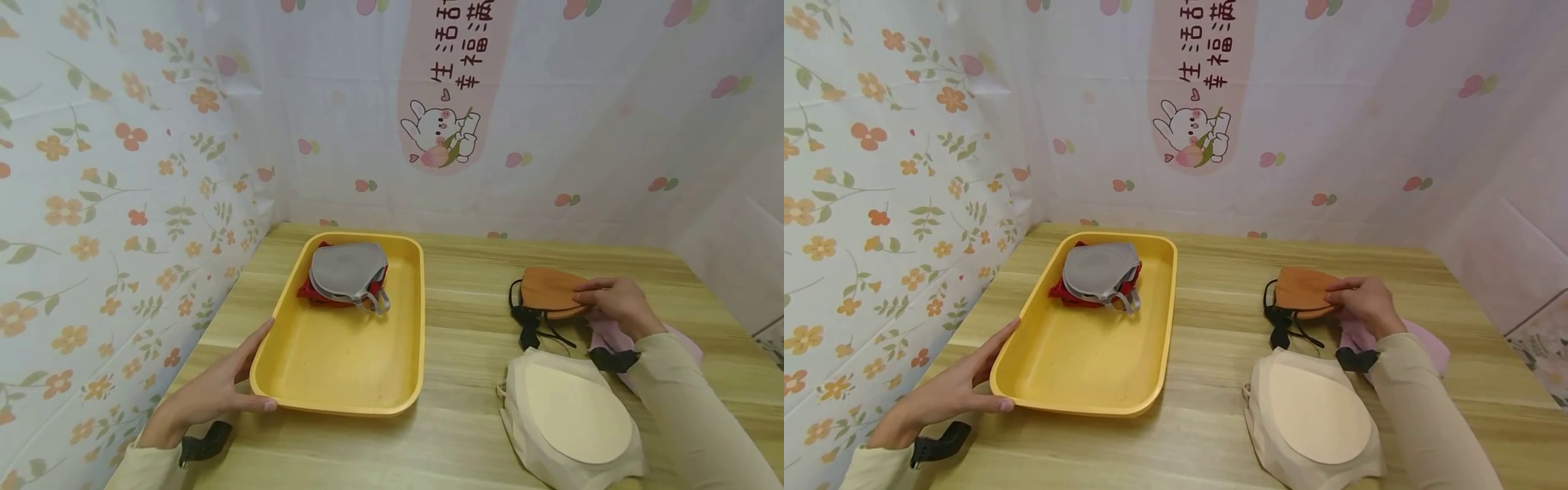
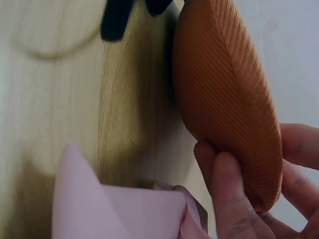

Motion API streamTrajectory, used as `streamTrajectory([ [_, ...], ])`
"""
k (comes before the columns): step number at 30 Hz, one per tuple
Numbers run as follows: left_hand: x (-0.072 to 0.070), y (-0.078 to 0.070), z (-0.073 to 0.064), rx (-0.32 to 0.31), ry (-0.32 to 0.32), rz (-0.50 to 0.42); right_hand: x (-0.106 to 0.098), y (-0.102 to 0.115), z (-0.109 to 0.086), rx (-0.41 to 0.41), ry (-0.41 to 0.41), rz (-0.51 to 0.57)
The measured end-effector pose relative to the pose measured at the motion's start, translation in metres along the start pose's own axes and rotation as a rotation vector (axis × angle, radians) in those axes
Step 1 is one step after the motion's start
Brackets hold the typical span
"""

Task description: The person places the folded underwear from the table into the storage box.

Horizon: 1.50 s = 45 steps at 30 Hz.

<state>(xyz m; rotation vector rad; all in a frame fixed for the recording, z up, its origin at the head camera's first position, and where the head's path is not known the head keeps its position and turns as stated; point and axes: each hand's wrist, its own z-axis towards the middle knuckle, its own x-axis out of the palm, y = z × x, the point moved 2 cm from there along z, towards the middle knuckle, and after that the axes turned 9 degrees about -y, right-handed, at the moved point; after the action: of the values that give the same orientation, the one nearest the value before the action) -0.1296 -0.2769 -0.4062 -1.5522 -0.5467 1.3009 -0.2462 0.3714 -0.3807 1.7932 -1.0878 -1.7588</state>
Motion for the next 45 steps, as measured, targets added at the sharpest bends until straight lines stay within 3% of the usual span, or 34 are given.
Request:
streamTrajectory([
  [4,0.0,0.0,0.0,0.003,-0.008,0.01,0.0,0.003,-0.003,-0.027,-0.067,-0.022],
  [11,0.001,0.002,-0.001,0.008,-0.004,0.0,-0.003,0.013,-0.005,-0.051,-0.034,0.166],
  [16,0.0,0.003,-0.001,-0.006,-0.001,0.005,-0.005,0.023,-0.009,-0.078,-0.053,0.207],
  [29,0.0,0.003,-0.001,-0.007,-0.004,0.014,-0.003,0.056,-0.019,-0.15,-0.057,0.223],
  [45,0.001,0.001,-0.001,-0.001,-0.01,0.012,0.012,0.111,-0.046,-0.251,-0.041,0.217],
])
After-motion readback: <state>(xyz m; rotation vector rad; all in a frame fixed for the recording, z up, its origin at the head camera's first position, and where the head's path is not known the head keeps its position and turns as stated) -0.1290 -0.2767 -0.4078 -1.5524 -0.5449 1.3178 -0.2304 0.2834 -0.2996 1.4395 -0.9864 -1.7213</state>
